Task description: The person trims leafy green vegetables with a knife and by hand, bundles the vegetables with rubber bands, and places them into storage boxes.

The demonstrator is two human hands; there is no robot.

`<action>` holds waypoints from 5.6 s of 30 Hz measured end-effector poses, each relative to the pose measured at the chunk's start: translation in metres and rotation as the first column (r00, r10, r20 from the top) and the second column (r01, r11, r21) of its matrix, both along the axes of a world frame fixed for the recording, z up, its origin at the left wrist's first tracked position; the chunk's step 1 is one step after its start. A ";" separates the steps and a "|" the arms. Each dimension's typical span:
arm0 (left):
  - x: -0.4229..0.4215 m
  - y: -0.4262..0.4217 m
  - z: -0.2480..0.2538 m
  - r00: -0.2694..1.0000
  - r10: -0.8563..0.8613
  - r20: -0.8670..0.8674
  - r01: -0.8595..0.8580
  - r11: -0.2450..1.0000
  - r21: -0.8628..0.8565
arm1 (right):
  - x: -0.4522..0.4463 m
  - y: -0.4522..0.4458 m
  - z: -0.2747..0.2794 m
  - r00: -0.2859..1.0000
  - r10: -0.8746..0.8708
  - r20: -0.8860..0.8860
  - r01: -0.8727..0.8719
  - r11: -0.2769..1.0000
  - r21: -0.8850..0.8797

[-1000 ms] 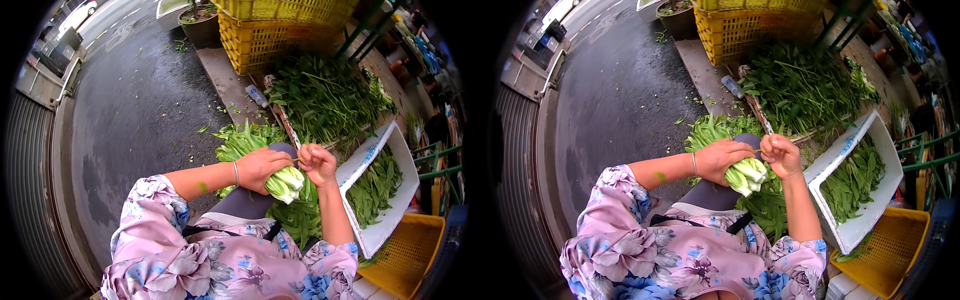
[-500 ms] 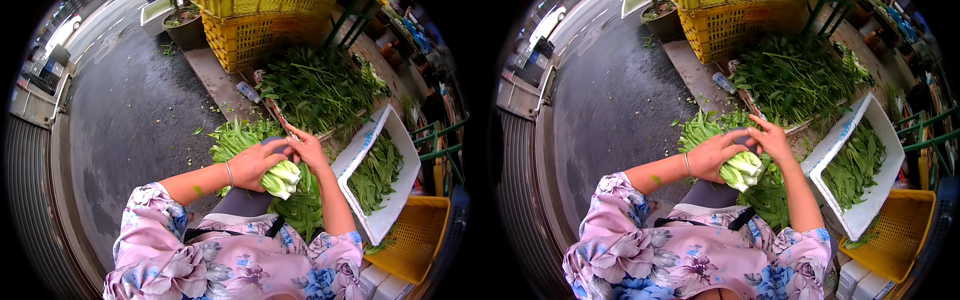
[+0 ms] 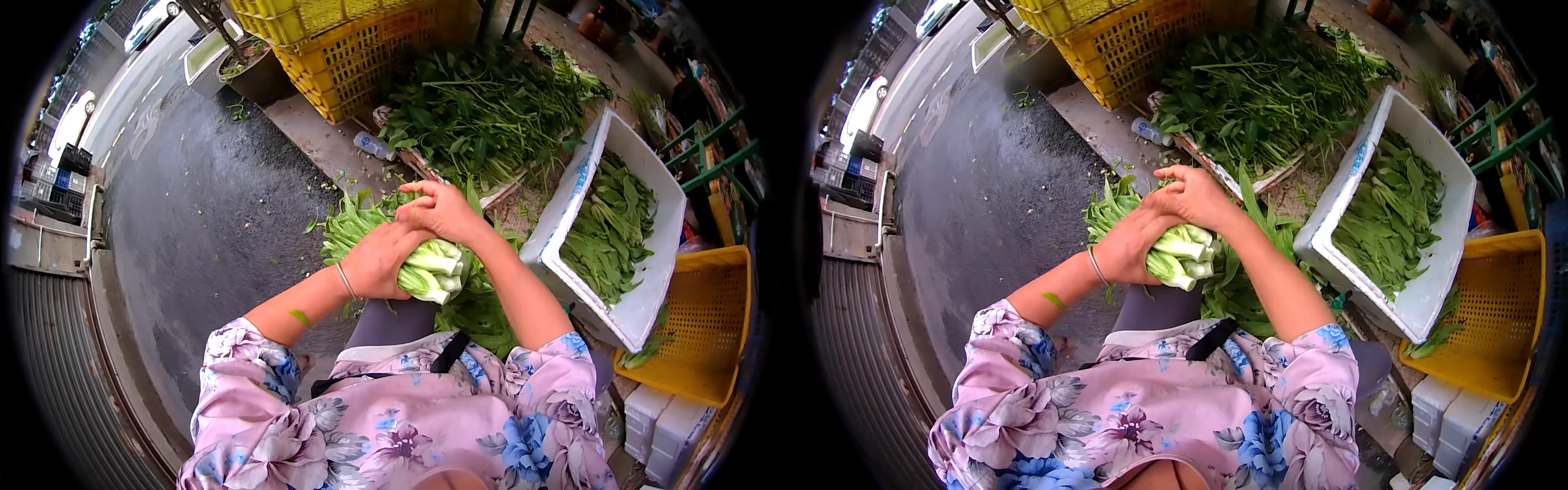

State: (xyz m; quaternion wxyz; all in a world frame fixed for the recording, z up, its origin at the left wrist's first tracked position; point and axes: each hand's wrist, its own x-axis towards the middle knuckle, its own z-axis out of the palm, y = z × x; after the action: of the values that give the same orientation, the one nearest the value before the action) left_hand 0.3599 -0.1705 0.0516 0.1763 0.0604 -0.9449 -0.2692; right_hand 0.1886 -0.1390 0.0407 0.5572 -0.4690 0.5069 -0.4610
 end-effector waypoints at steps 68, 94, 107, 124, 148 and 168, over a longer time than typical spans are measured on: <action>-0.046 0.032 0.004 0.927 0.370 0.068 -0.375 0.924 0.073 | 0.054 0.179 0.007 0.562 -0.366 0.741 0.397 0.906 0.146; -0.028 0.009 -0.012 0.989 -0.030 0.148 -0.039 0.894 0.446 | -0.004 0.134 -0.102 0.117 -0.512 0.851 -0.216 0.823 0.525; -0.011 0.013 0.035 0.996 -0.059 0.065 0.058 0.998 0.003 | 0.020 0.120 -0.045 0.113 -0.250 0.962 0.016 0.968 0.249; -0.049 0.023 0.039 0.932 -0.300 -0.206 0.086 0.731 -0.677 | -0.004 0.145 -0.015 0.574 -0.082 0.815 -0.033 0.992 0.123; -0.081 0.067 -0.093 0.993 -0.112 0.022 -0.087 -0.621 0.779 | -0.078 0.268 -0.042 0.033 -0.910 -0.414 0.987 0.093 -0.127; -0.087 0.065 -0.096 0.941 0.188 0.282 -0.270 -0.087 0.959 | -0.016 0.167 -0.050 0.697 -0.620 -0.361 0.672 0.740 0.027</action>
State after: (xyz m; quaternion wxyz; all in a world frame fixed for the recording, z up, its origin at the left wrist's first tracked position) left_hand 0.2726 -0.1053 -0.0440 0.0942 0.3351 -0.4395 -0.8280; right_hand 0.1721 0.0281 -0.0095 0.3016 -0.2850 0.7593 -0.5012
